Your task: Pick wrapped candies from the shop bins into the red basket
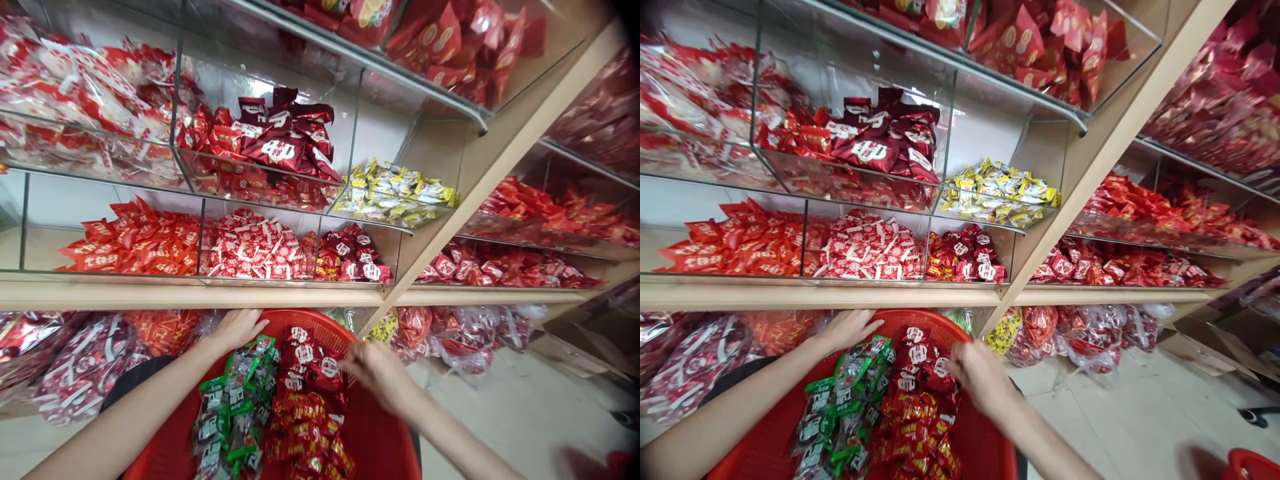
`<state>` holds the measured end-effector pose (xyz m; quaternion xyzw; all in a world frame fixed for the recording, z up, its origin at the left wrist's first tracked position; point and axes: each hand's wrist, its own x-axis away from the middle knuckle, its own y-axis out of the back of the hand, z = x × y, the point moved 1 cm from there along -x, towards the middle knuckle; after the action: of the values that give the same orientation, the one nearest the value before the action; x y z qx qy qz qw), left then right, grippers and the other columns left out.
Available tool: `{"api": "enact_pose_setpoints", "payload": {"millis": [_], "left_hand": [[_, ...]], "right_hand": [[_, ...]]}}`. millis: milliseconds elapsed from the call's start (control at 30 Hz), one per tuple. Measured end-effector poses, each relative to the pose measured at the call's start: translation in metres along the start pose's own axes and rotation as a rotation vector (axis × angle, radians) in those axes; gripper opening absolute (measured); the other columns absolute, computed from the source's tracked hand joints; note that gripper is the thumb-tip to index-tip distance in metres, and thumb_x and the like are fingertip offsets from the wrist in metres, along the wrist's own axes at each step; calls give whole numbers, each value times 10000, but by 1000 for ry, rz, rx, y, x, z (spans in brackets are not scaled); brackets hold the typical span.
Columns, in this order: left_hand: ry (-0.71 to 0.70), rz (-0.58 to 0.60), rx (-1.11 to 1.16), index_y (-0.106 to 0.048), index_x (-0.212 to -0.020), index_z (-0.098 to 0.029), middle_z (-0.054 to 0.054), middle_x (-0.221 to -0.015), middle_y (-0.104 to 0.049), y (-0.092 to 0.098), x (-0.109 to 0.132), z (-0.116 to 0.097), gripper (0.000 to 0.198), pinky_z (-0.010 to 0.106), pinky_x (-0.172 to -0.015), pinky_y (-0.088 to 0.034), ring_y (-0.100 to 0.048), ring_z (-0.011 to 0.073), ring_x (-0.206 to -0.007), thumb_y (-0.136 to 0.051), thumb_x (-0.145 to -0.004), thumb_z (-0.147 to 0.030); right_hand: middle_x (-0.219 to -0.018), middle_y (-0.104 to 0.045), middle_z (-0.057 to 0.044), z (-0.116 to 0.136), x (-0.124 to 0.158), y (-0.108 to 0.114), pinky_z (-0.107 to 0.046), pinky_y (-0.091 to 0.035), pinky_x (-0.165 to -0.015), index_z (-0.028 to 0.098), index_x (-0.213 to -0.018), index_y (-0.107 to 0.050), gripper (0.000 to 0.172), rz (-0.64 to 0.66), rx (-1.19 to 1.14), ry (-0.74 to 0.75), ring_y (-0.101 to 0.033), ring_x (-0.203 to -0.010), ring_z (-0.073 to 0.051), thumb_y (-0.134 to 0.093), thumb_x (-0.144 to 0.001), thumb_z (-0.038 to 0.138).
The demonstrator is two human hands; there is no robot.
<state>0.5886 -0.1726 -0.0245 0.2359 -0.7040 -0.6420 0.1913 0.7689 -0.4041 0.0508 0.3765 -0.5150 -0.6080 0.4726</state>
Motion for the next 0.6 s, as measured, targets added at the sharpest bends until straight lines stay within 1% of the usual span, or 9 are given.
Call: {"api": "enact_pose_setpoints", "payload": {"millis": [67,100,133,200,233,300,400,500,600], "left_hand": [[-4,-5,1,-549,-981,-168,135,-1048,-619,0,0,0,333,355,-850,-420,-570,255,-995,-350,-865,-408],[-6,-7,0,-546,-985,-167,136,-1055,-616,0,0,1,332,354,-852,-420,-569,256,-998,-350,-865,-407],[-7,-9,-1,-542,-989,-165,137,-1060,-613,0,0,1,332,352,-854,-420,-568,256,-1000,-350,-864,-405],[-6,-15,-5,-540,-988,-163,136,-1055,-614,-1,1,2,328,350,-854,-421,-570,256,-996,-348,-865,-399],[-5,-16,-7,-540,-984,-165,134,-1050,-617,-1,1,2,325,349,-851,-423,-572,256,-992,-348,-865,-397],[-4,-21,1,-540,-980,-174,126,-1053,-618,-2,1,3,315,346,-853,-423,-572,252,-994,-349,-864,-395],[-1,-21,37,-533,-994,-188,118,-1094,-606,-2,2,4,297,341,-874,-412,-553,248,-1035,-357,-861,-386],[28,0,39,-533,-977,-184,122,-1086,-610,-1,1,4,289,347,-868,-416,-556,253,-1033,-353,-861,-379],[40,23,10,-534,-948,-179,125,-1040,-627,-1,1,4,302,351,-835,-431,-578,260,-993,-326,-868,-384]], "right_hand": [[-485,-528,-25,-5,-32,36,-239,-308,-509,176,-499,-529,421,-144,4,-36,-502,-491,-126,-434,-865,363],[-495,-528,-25,-8,-49,51,-241,-321,-536,173,-506,-533,431,-223,-10,-16,-501,-502,-125,-400,-881,340],[-547,-557,-27,-9,-67,64,-241,-339,-575,170,-553,-559,386,-293,-34,30,-517,-545,-127,-400,-879,302],[-843,-623,-47,-9,-100,78,-227,-366,-676,165,-857,-609,160,-347,-123,238,-554,-754,-130,-452,-827,168],[-970,-605,-59,-8,-116,81,-225,-367,-719,165,-1000,-572,226,-350,-142,292,-541,-846,-131,-469,-802,130],[-990,-596,-57,-6,-144,79,-222,-375,-717,161,-1091,-519,306,-252,-144,269,-531,-846,-125,-505,-785,147],[-810,-623,-32,-1,-173,69,-220,-380,-616,136,-953,-585,274,-67,-99,166,-532,-694,-125,-636,-705,242],[-741,-628,-23,3,-185,63,-214,-366,-568,125,-849,-624,282,-7,-57,141,-524,-640,-124,-714,-593,200],[-743,-632,-23,3,-185,65,-208,-355,-559,135,-835,-637,245,-1,-21,132,-527,-649,-125,-681,-598,174]]}}
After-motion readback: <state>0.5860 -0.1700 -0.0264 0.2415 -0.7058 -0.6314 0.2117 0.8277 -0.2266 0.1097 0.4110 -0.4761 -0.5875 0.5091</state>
